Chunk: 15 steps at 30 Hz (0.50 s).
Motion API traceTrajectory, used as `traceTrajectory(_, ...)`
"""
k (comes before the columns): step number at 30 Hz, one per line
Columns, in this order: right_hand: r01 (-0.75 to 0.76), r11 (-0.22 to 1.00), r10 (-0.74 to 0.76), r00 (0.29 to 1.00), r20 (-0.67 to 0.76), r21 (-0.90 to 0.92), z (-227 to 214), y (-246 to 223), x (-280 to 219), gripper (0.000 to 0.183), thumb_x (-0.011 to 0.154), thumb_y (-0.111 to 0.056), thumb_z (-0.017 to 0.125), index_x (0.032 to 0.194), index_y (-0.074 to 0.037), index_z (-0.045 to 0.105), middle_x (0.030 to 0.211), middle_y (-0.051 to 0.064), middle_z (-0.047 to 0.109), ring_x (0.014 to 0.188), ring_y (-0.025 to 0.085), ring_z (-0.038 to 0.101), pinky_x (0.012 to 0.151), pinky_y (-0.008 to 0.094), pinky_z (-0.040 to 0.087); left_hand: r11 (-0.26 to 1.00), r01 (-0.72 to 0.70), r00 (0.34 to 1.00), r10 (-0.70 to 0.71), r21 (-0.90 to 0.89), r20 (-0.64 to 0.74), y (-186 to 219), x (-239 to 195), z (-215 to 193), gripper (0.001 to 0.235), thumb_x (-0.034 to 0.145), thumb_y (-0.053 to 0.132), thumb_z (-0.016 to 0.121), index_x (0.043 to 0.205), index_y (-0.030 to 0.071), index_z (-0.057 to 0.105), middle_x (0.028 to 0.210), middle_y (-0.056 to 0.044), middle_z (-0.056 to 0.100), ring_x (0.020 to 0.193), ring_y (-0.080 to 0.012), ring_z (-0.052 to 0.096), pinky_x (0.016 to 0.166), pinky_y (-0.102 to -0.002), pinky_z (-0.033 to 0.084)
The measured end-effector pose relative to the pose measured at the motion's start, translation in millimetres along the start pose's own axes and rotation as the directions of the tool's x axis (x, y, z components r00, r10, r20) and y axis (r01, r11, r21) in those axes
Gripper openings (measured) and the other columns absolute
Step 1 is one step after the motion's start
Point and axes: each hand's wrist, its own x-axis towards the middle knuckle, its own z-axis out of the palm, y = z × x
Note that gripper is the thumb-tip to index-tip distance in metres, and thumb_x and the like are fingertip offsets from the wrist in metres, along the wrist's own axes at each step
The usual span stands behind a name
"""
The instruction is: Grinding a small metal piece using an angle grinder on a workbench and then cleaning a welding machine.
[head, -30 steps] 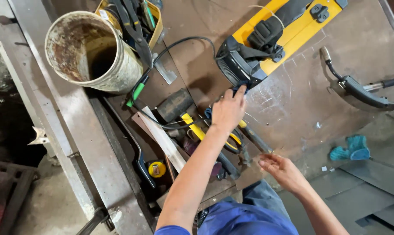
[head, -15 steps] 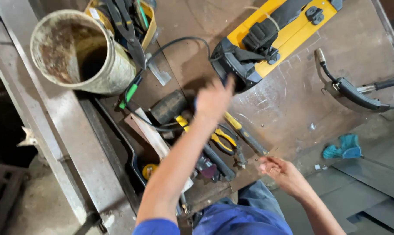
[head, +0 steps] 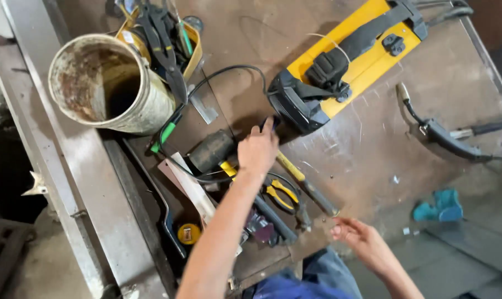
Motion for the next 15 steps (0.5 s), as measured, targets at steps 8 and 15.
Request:
traceTrajectory(8, -0.151, 0.988, 0.15, 0.987, -0.062, -0.015, 4.9, -27.8, -24.9, 0.05, 0.093, -0.025, 0.067, 0.134, 0.004, 0.064, 0.105, 0.01, 0.079, 0.096, 0.015, 0.072, 0.091, 0.031, 0.055, 0.851, 0.09, 0.829, -0.352, -0.518, -0.434, 69.5, -10.0, -51.3, 0.039, 0.1, 0.024, 0.065, 0.138, 0.024, 0.061, 0.096, -0.012, 0.067, 0.073, -0.0319, 0.069, 0.062, -0.043, 0.056)
traceTrajectory(15, -0.058, 0.998, 0.058, 0.998, -0.003, 0.028, 11.0, -16.7, -14.3, 0.051, 0.092, -0.026, 0.069, 0.133, 0.003, 0.063, 0.106, 0.008, 0.076, 0.096, 0.014, 0.07, 0.092, 0.031, 0.055, 0.955, -0.293, 0.881, 0.255, -0.036, -0.397, 67.4, -9.8, -41.4, 0.047, 0.092, 0.031, 0.068, 0.138, 0.025, 0.06, 0.081, -0.006, 0.056, 0.062, -0.026, 0.063, 0.049, -0.04, 0.053)
